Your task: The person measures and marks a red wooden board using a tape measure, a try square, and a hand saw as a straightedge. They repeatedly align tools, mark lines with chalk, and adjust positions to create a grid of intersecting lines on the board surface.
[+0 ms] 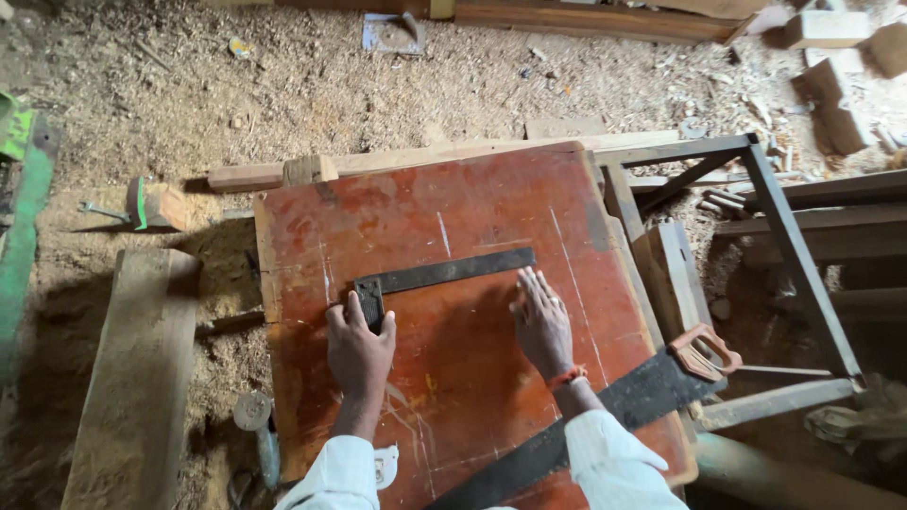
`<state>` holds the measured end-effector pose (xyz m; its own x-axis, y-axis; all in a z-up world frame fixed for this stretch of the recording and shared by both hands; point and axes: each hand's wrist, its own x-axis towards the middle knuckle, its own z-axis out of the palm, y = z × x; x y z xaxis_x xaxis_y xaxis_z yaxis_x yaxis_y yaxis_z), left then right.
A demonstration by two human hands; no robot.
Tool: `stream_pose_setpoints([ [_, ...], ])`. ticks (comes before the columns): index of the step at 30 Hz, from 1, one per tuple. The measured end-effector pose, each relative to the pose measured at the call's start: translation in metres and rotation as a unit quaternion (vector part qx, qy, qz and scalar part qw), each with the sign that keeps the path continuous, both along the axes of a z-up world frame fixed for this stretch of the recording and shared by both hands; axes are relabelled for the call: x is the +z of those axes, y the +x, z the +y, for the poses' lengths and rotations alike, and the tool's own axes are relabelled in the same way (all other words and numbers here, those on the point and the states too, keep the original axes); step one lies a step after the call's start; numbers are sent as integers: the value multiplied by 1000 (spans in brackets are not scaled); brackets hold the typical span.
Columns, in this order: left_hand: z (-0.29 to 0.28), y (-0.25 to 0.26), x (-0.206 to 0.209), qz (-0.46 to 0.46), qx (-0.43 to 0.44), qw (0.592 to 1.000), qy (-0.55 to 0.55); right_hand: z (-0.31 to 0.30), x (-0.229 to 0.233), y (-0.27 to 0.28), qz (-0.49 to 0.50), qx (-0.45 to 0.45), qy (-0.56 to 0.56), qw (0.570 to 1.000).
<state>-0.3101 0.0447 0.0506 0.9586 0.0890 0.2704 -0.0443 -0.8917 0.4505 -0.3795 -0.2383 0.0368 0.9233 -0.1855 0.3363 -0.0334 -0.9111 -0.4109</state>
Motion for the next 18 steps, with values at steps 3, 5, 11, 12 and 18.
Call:
stream_pose_setpoints([
  [3, -1, 6, -1, -1, -16, 1000, -16, -3, -15, 33, -38, -27, -38, 998],
  [5, -2, 8, -6, -1, -3, 1000, -26, -8, -19, 49, -40, -31, -14, 999],
  [11, -4, 14, -6, -16, 18, 998, -53, -13, -15, 77, -34, -27, -1, 999],
  [12, -3, 14, -2, -18, 16, 998, -60, -14, -12, 76, -26, -22, -5, 999],
  [18, -3, -25, 9, 23, -16, 997, -72, -23, -5, 18, 19, -14, -3, 1000],
])
